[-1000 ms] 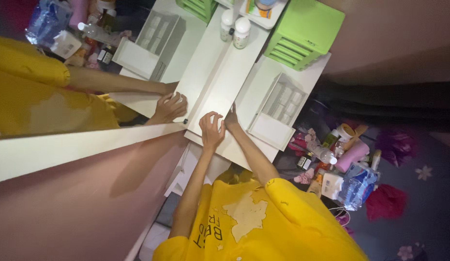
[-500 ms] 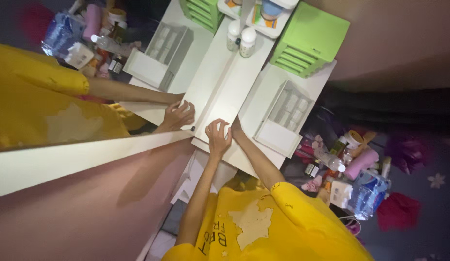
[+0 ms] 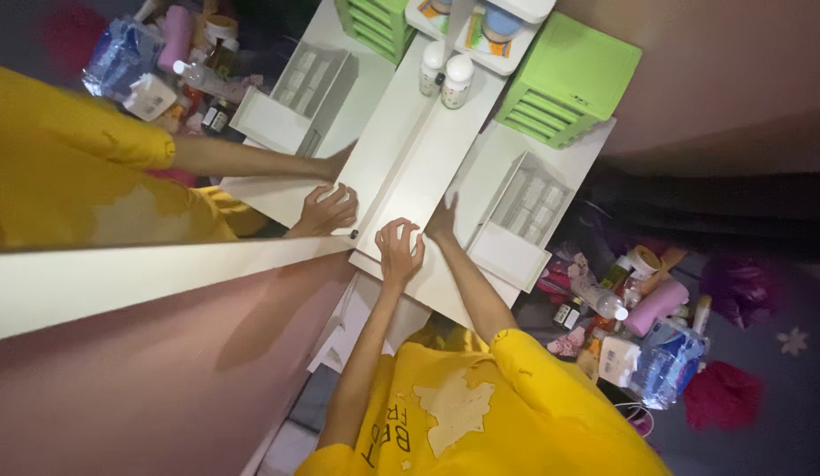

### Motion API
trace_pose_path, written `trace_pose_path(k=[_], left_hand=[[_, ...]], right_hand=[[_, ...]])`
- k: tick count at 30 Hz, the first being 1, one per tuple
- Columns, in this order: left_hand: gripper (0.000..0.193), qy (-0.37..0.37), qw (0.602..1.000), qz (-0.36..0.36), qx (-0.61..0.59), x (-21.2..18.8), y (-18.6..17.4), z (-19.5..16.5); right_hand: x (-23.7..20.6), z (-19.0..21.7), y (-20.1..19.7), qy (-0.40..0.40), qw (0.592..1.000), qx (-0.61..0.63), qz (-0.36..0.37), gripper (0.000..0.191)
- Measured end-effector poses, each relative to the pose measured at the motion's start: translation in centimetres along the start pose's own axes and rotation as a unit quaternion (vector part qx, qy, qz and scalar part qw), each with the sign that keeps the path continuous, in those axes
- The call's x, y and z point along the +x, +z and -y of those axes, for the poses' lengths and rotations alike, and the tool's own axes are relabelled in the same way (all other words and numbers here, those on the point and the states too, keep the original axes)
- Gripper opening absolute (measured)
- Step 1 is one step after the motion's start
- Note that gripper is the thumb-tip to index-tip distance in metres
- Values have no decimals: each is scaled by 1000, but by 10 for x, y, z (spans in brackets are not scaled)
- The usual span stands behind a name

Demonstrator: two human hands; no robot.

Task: The person wipes a white shelf and mirror with a pink cloth, then wipes several small containers and bottles one by one before placing them on the bed. The person also wipes a small white box on the shelf.

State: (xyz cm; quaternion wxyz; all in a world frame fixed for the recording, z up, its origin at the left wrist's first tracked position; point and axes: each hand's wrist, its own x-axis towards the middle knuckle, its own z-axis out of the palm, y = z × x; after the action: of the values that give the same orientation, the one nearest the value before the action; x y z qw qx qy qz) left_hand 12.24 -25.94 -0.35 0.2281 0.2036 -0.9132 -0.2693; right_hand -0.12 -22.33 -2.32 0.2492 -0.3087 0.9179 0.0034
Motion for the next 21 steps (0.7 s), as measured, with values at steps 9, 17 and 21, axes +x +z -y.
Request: trace_pose_path(k=[9,17,21], left_hand=[[18,8,1000,2,0,-8,-9,3],[19,12,1000,2,-15,-20,-15,6],[19,10,1000,-1,-17,-27,-21,3]], right_hand=[[-71,11,47,74,971,-166,-153,89],[-187,24,106,-118,991,62,9,82],[-169,24,95,-140,985,66,-82,81]])
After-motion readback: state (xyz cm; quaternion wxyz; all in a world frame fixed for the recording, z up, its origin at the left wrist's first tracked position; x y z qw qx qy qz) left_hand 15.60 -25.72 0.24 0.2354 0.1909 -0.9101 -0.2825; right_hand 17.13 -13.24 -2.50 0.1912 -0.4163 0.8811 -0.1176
